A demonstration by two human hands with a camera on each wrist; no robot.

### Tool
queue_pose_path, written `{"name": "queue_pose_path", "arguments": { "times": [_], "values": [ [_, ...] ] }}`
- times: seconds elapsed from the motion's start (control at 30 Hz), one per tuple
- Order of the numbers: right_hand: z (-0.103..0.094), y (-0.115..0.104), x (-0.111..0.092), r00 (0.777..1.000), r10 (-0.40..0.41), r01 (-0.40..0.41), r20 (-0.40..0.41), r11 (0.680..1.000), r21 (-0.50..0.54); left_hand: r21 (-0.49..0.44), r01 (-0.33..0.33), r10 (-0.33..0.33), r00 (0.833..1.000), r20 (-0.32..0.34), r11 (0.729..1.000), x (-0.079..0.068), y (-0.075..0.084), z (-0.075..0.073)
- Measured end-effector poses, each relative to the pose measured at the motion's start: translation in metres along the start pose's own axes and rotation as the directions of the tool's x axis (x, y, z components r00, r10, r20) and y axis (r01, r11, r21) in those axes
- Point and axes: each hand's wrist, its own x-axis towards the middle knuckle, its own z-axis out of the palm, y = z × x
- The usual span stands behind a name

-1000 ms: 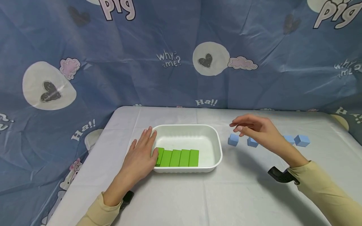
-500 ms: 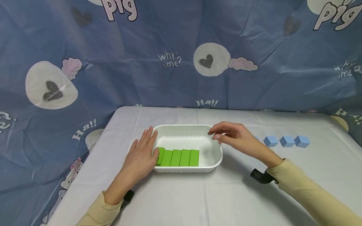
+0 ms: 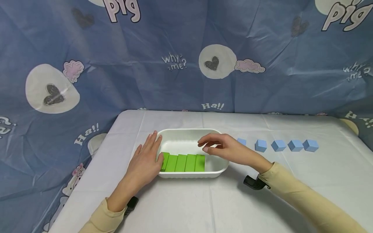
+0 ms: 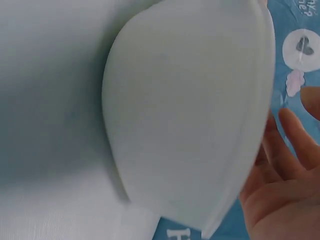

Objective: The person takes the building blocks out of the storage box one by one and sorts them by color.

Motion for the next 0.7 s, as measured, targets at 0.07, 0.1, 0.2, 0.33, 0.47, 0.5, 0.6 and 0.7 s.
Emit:
{"name": "queue_pose_path", "arguments": {
  "times": [0.07, 0.1, 0.2, 0.33, 0.47, 0.5, 0.6, 0.7],
  "values": [
    [0.003, 0.001, 0.003, 1.0, 0.013, -0.013, 0.028, 1.0, -0.011, 0.0, 0.0, 0.0, 1.0, 0.001, 1.0, 0.0, 0.0, 0.0],
    [0.004, 0.002, 0.004, 0.999, 0.021, -0.02, 0.041, 1.0, -0.018, 0.002, 0.001, -0.001, 1.0, 0.0, 1.0, 0.0, 0.0, 0.0],
    [0.006, 0.002, 0.008, 0.996, 0.047, -0.042, 0.075, 0.997, -0.064, 0.004, 0.002, -0.002, 1.0, 0.0, 1.0, 0.0, 0.0, 0.0],
    [0.007, -0.001, 0.013, 0.99, 0.092, -0.078, 0.106, 0.988, -0.13, 0.006, 0.001, -0.001, 1.0, -0.001, 1.0, 0.0, 0.0, 0.0],
    [0.008, -0.002, 0.017, 0.982, 0.133, -0.106, 0.136, 0.976, -0.19, 0.006, -0.001, 0.001, 1.0, -0.006, 1.0, -0.001, -0.001, 0.001],
    [0.008, -0.002, 0.018, 0.979, 0.139, -0.109, 0.146, 0.974, -0.197, 0.007, -0.002, 0.002, 1.0, -0.007, 1.0, -0.001, -0.001, 0.001],
    [0.007, 0.0, 0.021, 0.969, 0.155, -0.121, 0.19, 0.976, -0.179, 0.006, -0.003, 0.003, 1.0, -0.009, 1.0, -0.001, -0.001, 0.001],
    [0.006, 0.002, 0.025, 0.95, 0.188, -0.172, 0.248, 0.982, -0.085, 0.003, -0.003, 0.003, 1.0, -0.009, 1.0, 0.0, -0.001, 0.0]
  ]
}}
